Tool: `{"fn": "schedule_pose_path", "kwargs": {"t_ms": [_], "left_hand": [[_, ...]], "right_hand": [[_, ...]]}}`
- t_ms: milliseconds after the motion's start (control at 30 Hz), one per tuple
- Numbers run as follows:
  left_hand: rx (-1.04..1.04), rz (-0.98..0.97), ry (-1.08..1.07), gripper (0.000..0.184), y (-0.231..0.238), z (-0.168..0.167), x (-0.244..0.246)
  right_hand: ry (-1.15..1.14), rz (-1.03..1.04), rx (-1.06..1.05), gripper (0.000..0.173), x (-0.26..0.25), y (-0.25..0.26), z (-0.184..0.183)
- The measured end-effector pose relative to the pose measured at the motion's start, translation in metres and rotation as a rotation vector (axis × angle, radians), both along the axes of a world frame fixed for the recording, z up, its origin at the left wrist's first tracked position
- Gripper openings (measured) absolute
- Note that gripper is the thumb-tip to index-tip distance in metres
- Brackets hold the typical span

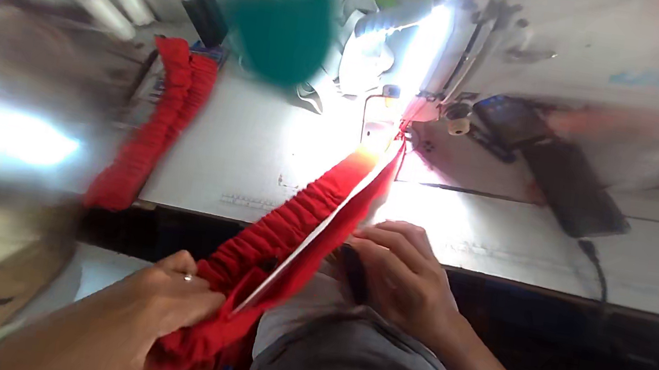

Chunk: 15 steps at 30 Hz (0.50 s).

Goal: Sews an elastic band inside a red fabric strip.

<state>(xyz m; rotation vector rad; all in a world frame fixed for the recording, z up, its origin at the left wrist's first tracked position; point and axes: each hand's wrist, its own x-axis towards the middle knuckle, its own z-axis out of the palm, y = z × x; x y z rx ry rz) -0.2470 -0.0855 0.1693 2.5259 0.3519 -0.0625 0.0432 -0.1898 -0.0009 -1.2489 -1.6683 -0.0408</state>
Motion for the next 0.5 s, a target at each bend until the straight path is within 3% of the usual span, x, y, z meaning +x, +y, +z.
{"fn": "schedule_pose_path", "kwargs": {"t_ms": [67, 133, 300, 500], "left_hand": [[0.231, 0.13, 0.034, 0.057, -0.008, -0.005, -0.003], [0.374, 0.153, -0.014, 0.043, -0.014, -0.005, -0.003], [0.33, 0.18, -0.171, 0.019, -0.031, 0.025, -0.016], [0.36, 0.191, -0.341, 0.022, -0.037, 0.017, -0.035]], "right_hand": [[-0.039, 0.008, -0.052, 0.027, -0.009, 0.003, -0.007], [-0.052, -0.074, 0.004, 0.025, -0.015, 0.012, -0.008], [-0.057, -0.162, 0.085, 0.012, -0.012, 0.037, -0.003], [-0.027, -0.09, 0.133, 0.01, 0.003, 0.044, 0.016]]}}
